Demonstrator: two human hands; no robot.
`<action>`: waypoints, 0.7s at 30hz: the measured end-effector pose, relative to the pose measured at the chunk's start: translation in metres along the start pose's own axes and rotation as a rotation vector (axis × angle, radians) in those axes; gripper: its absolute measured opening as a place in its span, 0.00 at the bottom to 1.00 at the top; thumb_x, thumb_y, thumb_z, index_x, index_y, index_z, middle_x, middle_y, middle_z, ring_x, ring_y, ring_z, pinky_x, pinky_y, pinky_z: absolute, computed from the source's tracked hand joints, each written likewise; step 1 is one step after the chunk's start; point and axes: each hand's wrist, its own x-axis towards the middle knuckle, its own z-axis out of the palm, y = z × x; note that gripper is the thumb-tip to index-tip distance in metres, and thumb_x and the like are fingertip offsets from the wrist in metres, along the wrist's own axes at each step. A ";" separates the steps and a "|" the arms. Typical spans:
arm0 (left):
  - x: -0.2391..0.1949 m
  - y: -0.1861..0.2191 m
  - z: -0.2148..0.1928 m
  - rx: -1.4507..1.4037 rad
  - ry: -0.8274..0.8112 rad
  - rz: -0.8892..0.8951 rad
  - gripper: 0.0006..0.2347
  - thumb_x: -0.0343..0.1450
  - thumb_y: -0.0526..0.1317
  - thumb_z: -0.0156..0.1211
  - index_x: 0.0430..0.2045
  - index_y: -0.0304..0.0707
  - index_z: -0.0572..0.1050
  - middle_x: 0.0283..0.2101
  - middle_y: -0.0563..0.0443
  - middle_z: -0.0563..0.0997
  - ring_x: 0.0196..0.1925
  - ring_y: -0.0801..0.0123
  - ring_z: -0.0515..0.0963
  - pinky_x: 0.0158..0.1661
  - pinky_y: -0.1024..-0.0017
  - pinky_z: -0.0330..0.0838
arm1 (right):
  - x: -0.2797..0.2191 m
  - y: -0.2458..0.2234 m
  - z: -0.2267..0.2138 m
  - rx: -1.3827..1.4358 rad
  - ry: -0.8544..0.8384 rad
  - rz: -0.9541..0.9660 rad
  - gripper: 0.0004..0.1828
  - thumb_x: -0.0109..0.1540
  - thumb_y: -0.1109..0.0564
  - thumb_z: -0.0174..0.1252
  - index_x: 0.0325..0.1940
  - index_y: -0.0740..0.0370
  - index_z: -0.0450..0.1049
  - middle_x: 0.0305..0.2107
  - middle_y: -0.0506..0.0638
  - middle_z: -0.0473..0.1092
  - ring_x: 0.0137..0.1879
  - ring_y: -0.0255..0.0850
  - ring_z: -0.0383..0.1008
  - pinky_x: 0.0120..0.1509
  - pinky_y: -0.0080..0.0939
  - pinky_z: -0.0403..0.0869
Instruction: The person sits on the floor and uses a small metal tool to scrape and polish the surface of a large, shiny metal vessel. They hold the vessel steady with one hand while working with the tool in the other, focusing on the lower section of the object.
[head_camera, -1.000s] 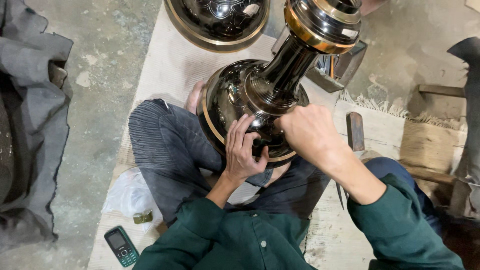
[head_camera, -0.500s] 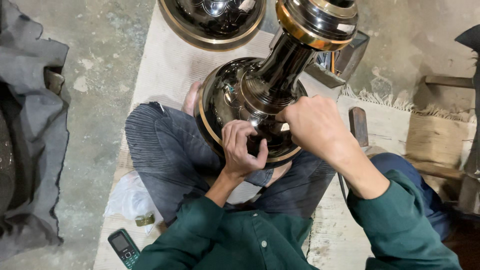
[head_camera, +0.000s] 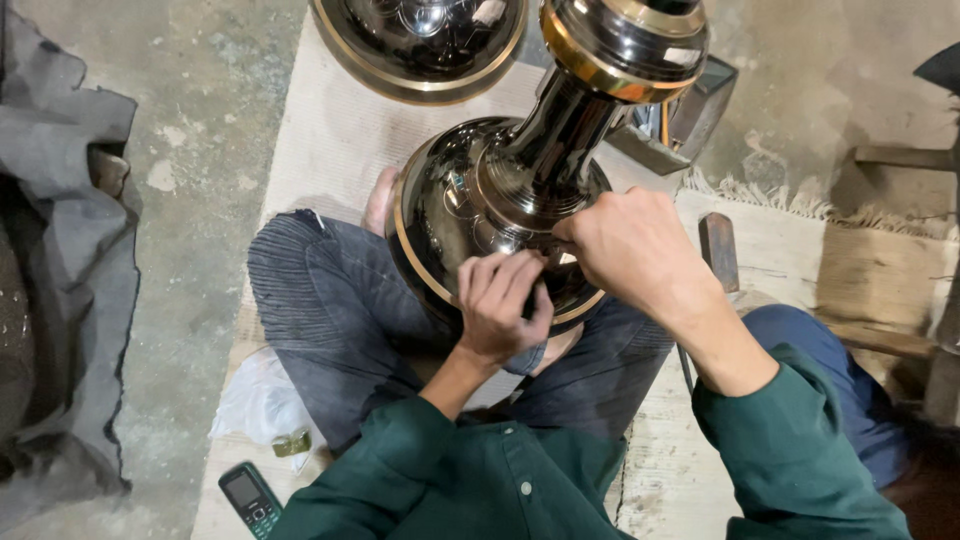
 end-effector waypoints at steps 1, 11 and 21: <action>0.002 0.003 0.002 0.035 0.004 0.001 0.13 0.65 0.35 0.63 0.43 0.33 0.78 0.47 0.47 0.82 0.48 0.58 0.77 0.53 0.59 0.65 | 0.000 0.001 0.001 -0.016 0.006 -0.022 0.12 0.55 0.57 0.60 0.38 0.46 0.85 0.22 0.58 0.76 0.29 0.56 0.79 0.32 0.53 0.76; 0.013 0.019 0.017 0.147 0.036 -0.067 0.14 0.68 0.38 0.66 0.47 0.35 0.79 0.45 0.52 0.83 0.48 0.60 0.76 0.48 0.59 0.62 | 0.005 0.019 0.011 -0.158 0.100 -0.255 0.07 0.57 0.52 0.59 0.32 0.52 0.81 0.21 0.49 0.75 0.27 0.48 0.78 0.26 0.47 0.72; 0.007 0.011 0.032 0.152 0.108 -0.062 0.06 0.71 0.33 0.64 0.40 0.36 0.81 0.39 0.56 0.84 0.43 0.64 0.78 0.45 0.62 0.61 | 0.012 0.033 0.025 -0.391 0.187 -0.503 0.06 0.57 0.52 0.58 0.31 0.55 0.77 0.22 0.44 0.72 0.29 0.39 0.78 0.31 0.39 0.75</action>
